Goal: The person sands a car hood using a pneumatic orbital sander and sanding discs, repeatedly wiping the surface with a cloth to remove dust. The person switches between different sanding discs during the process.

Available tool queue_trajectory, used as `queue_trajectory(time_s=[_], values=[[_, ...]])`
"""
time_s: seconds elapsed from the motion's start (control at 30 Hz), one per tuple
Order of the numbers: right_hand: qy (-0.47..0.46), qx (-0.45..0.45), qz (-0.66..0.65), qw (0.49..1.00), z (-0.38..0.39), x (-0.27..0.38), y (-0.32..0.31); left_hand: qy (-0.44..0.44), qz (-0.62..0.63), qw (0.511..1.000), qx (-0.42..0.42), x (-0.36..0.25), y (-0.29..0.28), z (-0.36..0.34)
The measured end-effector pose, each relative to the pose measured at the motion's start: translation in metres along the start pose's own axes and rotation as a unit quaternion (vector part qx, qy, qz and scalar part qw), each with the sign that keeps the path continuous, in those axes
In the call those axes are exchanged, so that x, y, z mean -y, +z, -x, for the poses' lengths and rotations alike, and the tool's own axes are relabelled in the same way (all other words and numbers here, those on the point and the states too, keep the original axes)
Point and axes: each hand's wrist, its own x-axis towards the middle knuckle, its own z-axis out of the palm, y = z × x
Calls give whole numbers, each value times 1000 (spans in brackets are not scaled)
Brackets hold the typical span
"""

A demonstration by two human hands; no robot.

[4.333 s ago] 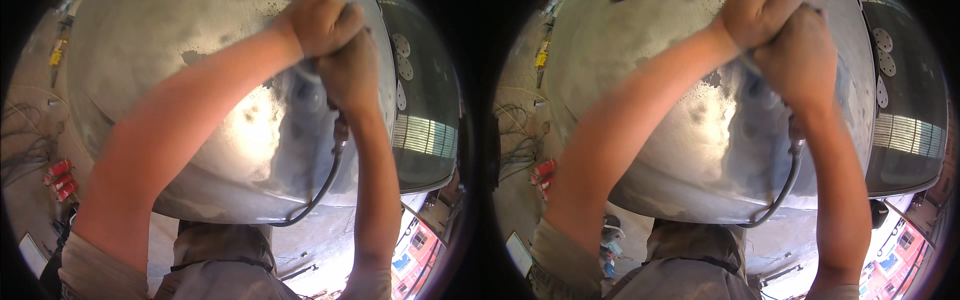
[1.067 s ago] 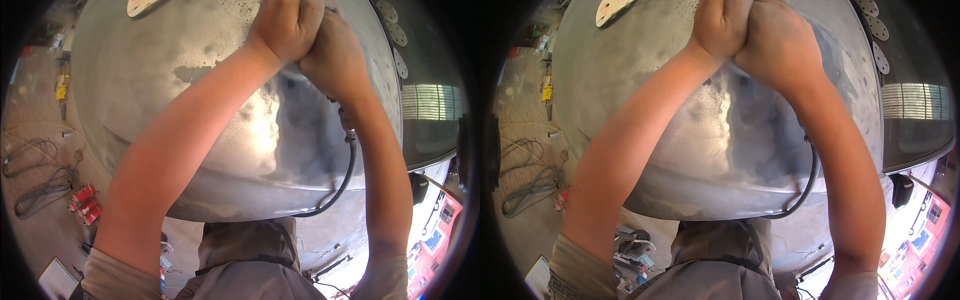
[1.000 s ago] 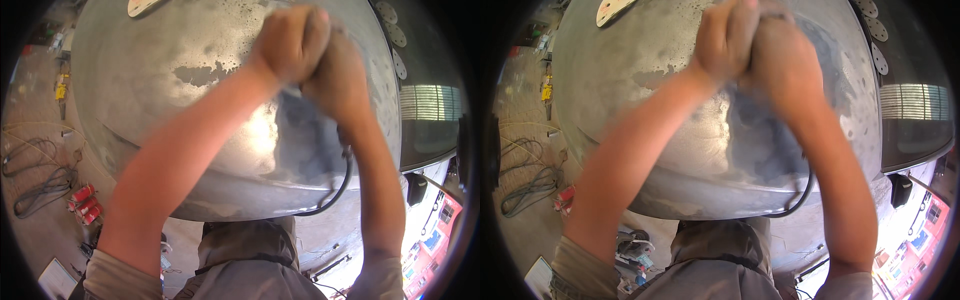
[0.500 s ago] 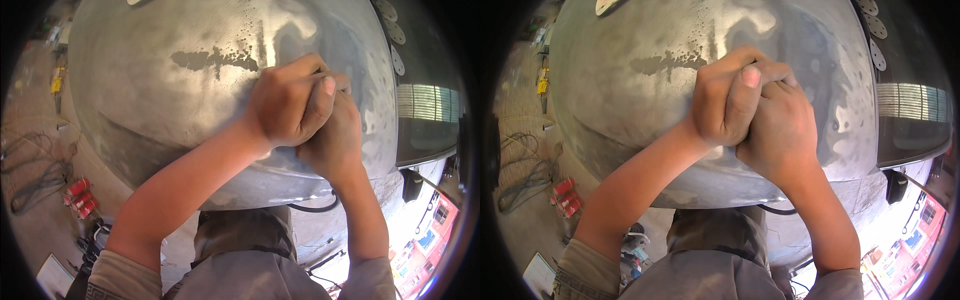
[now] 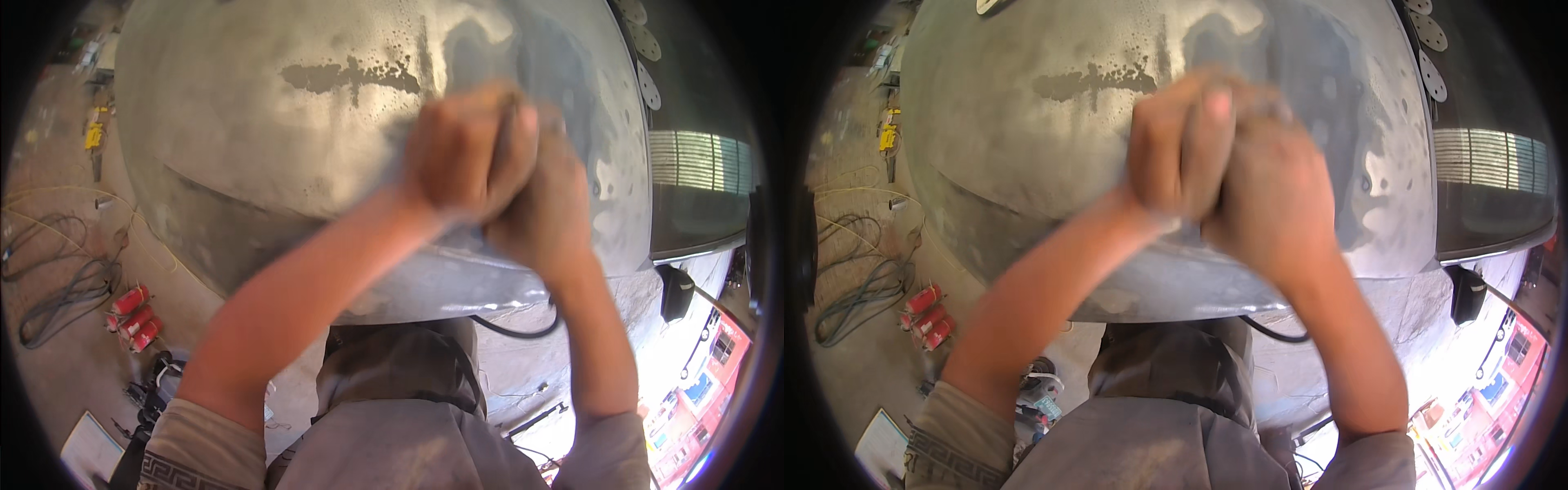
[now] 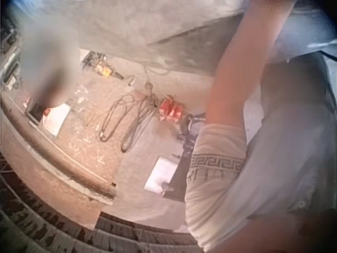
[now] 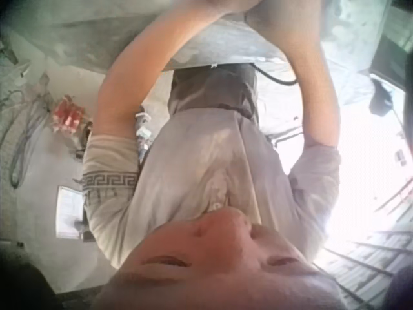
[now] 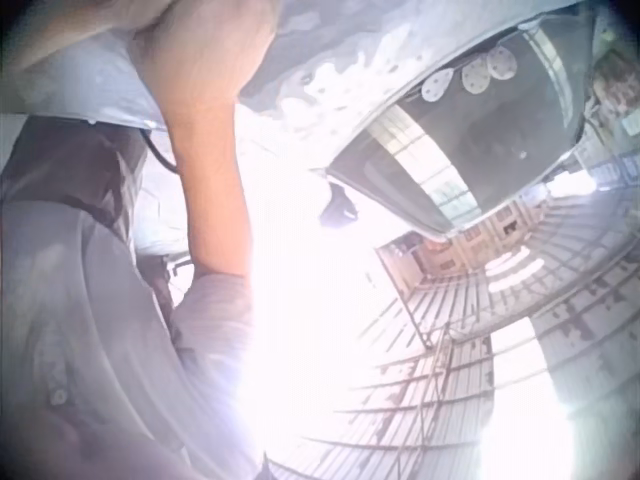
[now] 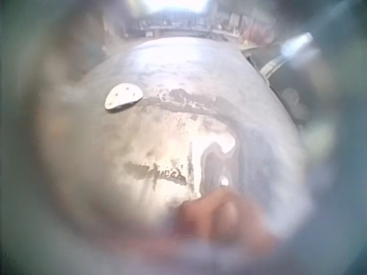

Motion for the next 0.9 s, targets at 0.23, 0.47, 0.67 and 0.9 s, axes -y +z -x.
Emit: queue_trajectory(time_s=[0.23, 0.47, 0.67, 0.9], values=[[18, 15, 30, 999, 22, 5, -1, -8, -14, 999, 27, -20, 0, 18], [-2, -41, 31, 999, -32, -18, 6, -14, -53, 998, 4, 21, 1, -21], [36, 5, 25, 999, -2, 0, 4, -1, -25, 998, 54, -6, -9, -3], [28, 28, 23, 999, -19, -13, -2, -88, -42, 994, 55, -3, -3, -11]])
